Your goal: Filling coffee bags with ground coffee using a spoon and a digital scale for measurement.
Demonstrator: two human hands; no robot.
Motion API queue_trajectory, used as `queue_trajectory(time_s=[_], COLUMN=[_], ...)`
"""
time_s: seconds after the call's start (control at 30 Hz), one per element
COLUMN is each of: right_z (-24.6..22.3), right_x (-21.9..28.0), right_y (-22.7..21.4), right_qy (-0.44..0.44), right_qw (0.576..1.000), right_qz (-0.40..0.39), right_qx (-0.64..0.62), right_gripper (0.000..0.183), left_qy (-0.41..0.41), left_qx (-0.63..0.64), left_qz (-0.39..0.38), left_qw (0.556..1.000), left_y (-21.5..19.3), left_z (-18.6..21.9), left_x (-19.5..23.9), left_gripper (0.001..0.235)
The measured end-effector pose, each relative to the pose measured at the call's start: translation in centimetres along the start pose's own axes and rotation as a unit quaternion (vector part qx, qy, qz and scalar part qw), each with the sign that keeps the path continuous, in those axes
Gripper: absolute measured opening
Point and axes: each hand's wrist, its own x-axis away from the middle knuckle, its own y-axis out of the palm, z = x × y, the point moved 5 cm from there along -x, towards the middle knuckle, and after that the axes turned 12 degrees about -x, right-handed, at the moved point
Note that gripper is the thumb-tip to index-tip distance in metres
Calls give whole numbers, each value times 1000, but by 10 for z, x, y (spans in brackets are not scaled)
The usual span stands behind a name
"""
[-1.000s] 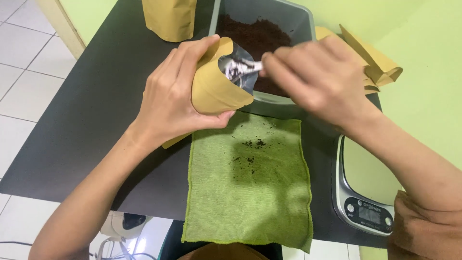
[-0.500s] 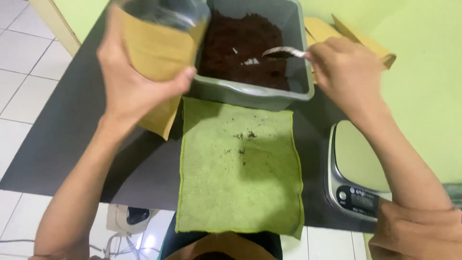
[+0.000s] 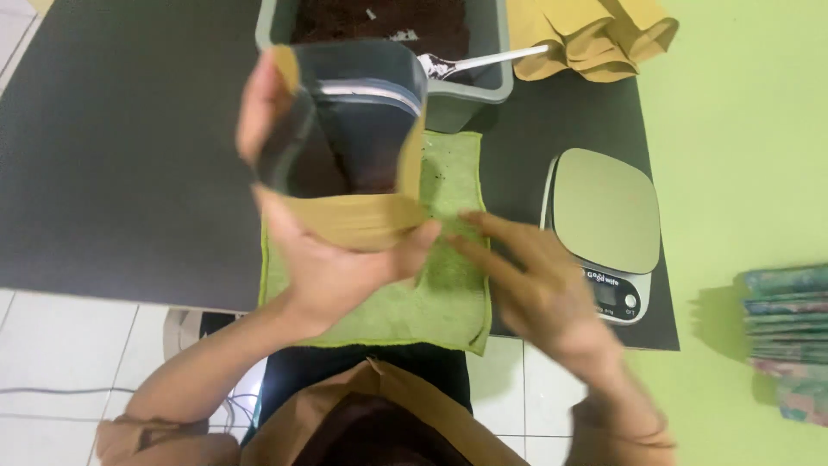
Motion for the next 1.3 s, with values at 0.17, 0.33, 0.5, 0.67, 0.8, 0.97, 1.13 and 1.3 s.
queue_trajectory(time_s=[0.17,0.33,0.5,0.67,0.8,0.97,1.13,1.3], right_z=[5,9,-5,35,8,32,4,-38], right_x=[26,19,-7,56,26,50,24,7], right_y=[49,72,28,65,44,60,60,23], right_qy=[126,253,197,308,276,253,219,124], right_qw=[975,943,931,916,909,913,914,872], right_qz=[5,103,213,179,214,251,272,468], right_qx=[-184,-188,-221,-187,-228,-196,-204,-74], right_gripper=[35,33,24,16,21,18,22,17], left_qy=[-74,-202,32,92,45,76,130,262], left_qx=[-19,-92,-294,-300,-296,-294,-291,-190], left_qz=[-87,-235,-111,-113,-104,-101,-124,-165], left_qw=[993,946,949,943,949,948,940,932], left_y=[12,-14,-27,-25,-29,-29,-30,-30], left_z=[-19,-39,-1,9,5,1,3,51], left_x=[16,19,7,43,52,54,61,50], left_gripper=[136,68,5,12,10,13,21,18])
